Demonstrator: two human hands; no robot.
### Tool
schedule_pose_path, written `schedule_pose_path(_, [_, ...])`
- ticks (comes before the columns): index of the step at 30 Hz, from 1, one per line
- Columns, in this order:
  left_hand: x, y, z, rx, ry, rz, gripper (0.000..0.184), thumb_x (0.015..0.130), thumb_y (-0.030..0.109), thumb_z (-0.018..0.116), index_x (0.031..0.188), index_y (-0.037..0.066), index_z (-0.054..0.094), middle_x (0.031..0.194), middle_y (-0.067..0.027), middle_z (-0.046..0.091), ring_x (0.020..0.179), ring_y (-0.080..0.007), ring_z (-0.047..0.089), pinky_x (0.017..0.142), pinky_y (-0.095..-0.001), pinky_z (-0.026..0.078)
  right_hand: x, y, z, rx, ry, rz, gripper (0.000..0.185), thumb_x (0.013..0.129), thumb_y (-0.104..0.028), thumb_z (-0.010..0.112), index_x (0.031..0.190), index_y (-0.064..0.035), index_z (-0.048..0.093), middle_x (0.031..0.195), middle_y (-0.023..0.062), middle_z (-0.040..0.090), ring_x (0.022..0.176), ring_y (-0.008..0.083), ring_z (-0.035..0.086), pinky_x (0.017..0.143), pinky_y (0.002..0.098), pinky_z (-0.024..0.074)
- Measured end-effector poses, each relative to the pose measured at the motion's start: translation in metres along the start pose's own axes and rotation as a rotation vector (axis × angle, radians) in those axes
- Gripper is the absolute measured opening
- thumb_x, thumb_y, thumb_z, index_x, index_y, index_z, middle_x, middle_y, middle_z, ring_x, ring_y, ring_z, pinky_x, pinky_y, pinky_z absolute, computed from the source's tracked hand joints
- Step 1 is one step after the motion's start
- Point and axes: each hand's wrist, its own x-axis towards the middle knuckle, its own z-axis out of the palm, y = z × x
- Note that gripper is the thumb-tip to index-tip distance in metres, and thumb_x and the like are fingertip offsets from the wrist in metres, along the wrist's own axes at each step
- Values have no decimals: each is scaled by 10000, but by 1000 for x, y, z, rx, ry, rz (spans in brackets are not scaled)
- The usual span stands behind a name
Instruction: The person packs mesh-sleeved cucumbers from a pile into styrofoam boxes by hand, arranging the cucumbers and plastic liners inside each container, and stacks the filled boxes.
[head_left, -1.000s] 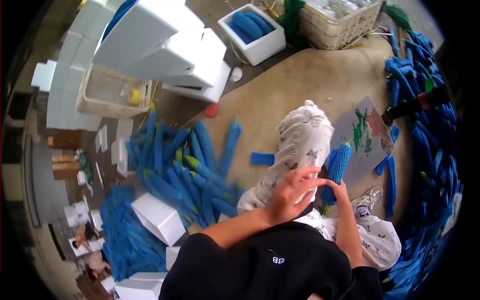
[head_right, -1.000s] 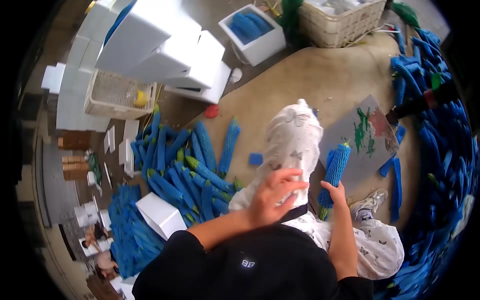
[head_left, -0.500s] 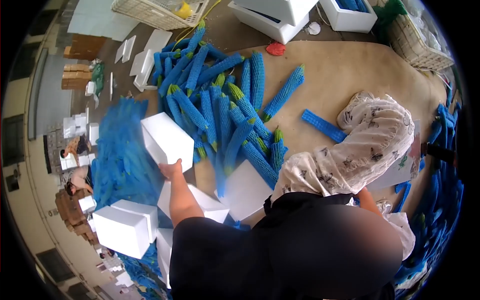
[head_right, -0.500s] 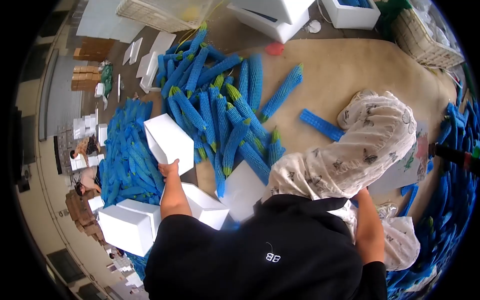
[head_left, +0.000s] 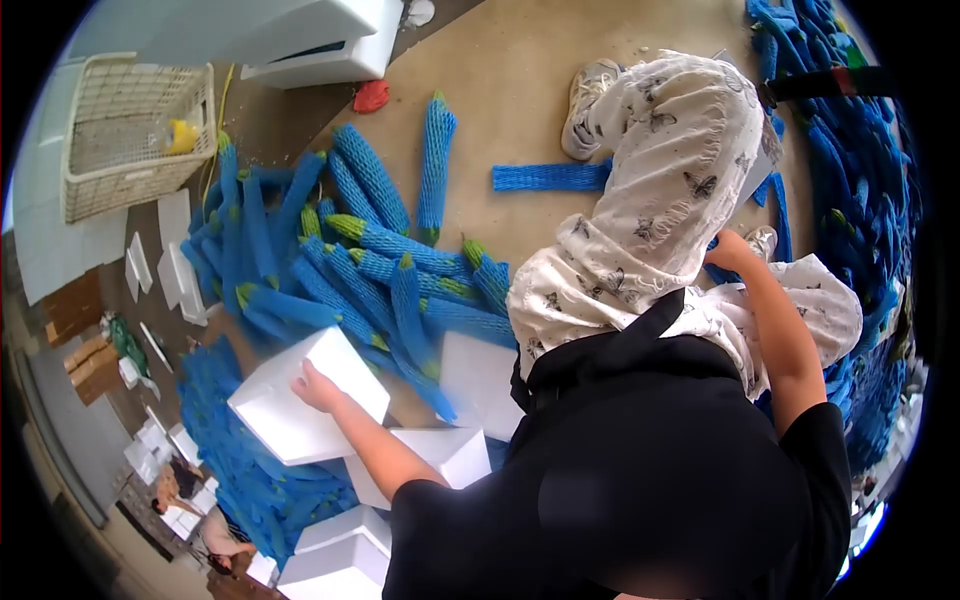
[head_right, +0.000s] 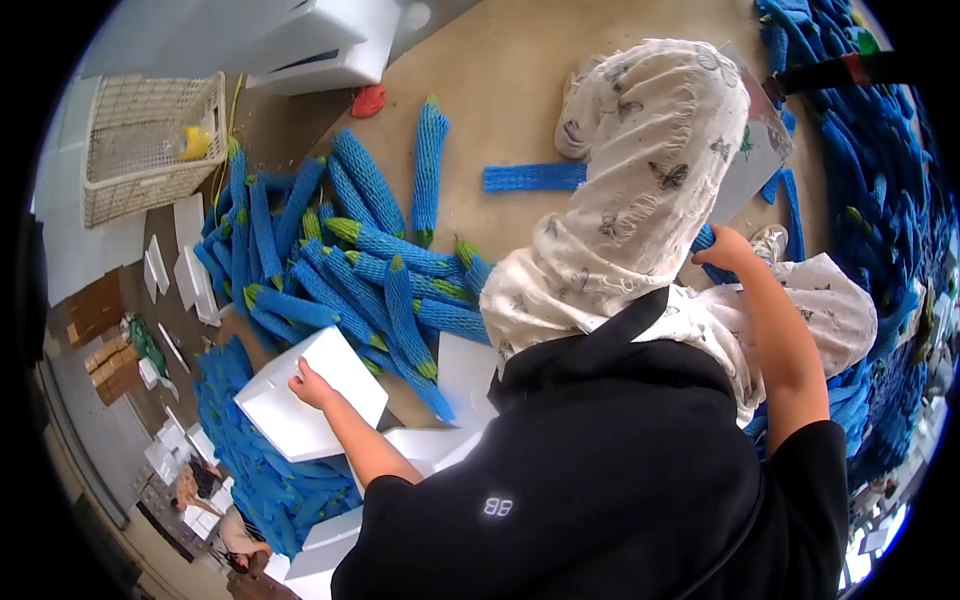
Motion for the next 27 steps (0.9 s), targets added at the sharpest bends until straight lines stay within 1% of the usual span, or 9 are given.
schedule_pose_path(7, [-167, 209, -24, -497, -46, 809, 358, 827, 271, 665, 957, -18, 497, 910, -121, 582, 798, -182, 597, 683, -314, 495, 45, 91, -13, 337, 462, -171, 783, 776, -423, 725, 1378, -43, 398, 1322, 206, 482, 1179, 303, 505, 974, 379, 406])
schedule_pose_path(9, [-236, 299, -32, -1092, -275, 926, 386, 789, 272, 723, 963, 11, 499, 796, -49, 568, 695, -119, 557, 581, -250, 441, -31, -1, -97, 852, 730, -552, 631, 880, -387, 623, 1397, -105, 396, 1389, 143, 436, 1263, 276, 442, 1066, 364, 330])
schedule_pose_path(12, [-335, 388, -24, -1033, -241, 1591, 498, 546, 258, 804, 935, 96, 540, 778, -76, 542, 679, -258, 553, 658, -386, 402, -155, -108, -175, 791, 881, -1113, 686, 872, -474, 572, 1439, -185, 318, 1411, 135, 410, 1268, 311, 448, 1022, 476, 389])
schedule_pose_path(15, [-474, 402, -30, -1160, -582, 1675, 489, 626, 222, 753, 1010, -34, 590, 1231, -235, 519, 1029, -311, 548, 892, -452, 384, -189, -137, -182, 825, 1105, -733, 669, 862, -445, 593, 1416, -163, 345, 1403, 153, 411, 1255, 313, 463, 1004, 458, 416])
schedule_pose_path(18, [-424, 370, -28, -1267, -1005, 1836, 462, 646, 218, 751, 1038, 14, 618, 1330, -144, 469, 1250, -261, 423, 1092, -501, 258, -136, -21, -219, 686, 1338, -559, 509, 833, -293, 679, 1273, -95, 515, 1061, 109, 652, 988, 200, 623, 851, 325, 508])
schedule_pose_path(23, [-202, 186, 122, -133, -639, 768, 269, 789, 188, 678, 980, 38, 562, 925, -144, 596, 776, -308, 592, 686, -415, 493, -115, 232, -244, 643, 1385, -405, 486, 846, -227, 697, 1264, -48, 525, 851, 0, 604, 707, 45, 519, 586, 174, 421])
schedule_pose_path(25, [-179, 79, 160, 400, -1046, 361, 549, 717, 324, 736, 1128, 0, 572, 1105, -216, 616, 964, -360, 624, 803, -423, 502, -137, 216, -237, 687, 1337, -362, 476, 866, -228, 675, 1277, -50, 515, 869, -18, 598, 698, 24, 491, 599, 152, 396])
schedule_pose_path(26, [-208, -37, 207, 60, -1128, 518, 688, 687, 396, 746, 1195, -28, 557, 1197, -262, 570, 1068, -370, 589, 880, -411, 480, -142, 216, -227, 686, 1352, -354, 476, 866, -228, 675, 1277, -50, 515, 869, -18, 598, 698, 24, 491, 599, 152, 396])
schedule_pose_path(27, [-202, -7, 195, 272, -1429, 136, 801, 658, 445, 759, 1214, -81, 524, 1209, -304, 542, 1141, -364, 548, 949, -400, 444, -147, 222, -221, 672, 1271, -327, 465, 876, -216, 661, 1281, -46, 510, 881, -18, 598, 708, 26, 495, 607, 154, 397])
